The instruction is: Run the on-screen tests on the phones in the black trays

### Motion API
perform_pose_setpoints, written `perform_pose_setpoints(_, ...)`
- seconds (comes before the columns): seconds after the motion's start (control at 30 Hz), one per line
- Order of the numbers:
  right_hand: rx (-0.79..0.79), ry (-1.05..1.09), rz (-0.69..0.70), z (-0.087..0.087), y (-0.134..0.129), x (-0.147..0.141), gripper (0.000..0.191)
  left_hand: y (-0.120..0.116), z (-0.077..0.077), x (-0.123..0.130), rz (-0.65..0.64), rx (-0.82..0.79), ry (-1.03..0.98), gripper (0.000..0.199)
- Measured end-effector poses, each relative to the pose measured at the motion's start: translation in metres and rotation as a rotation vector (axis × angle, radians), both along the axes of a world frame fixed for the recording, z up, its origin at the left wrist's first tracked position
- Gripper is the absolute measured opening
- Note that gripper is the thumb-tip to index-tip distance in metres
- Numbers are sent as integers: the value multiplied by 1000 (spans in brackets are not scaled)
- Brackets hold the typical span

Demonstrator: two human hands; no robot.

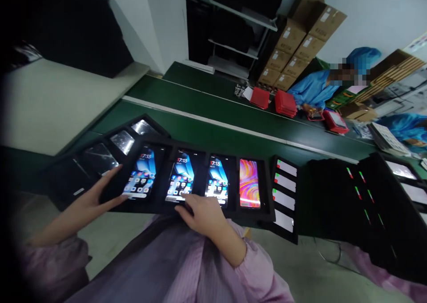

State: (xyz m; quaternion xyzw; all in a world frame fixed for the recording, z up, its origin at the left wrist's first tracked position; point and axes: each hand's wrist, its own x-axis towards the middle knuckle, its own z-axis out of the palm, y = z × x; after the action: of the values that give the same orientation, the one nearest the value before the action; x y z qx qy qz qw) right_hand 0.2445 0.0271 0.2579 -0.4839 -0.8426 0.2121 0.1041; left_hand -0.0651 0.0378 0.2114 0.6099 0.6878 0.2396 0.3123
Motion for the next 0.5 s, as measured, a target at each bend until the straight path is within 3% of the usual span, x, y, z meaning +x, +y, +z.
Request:
perform_pose_setpoints(0.17, -6, 82, -127, -2, 5, 1, 38, 5, -8, 2, -45, -24, -149, 108)
perform_pose_setpoints(0.37, -9, 365, -214, -4, -2, 6, 30, 20, -15, 7, -25, 30, -115, 113)
perform_pose_setpoints(0.5, -6, 389, -204, -2, -2, 4, 31, 27, -18, 12, 12, 77, -67, 114)
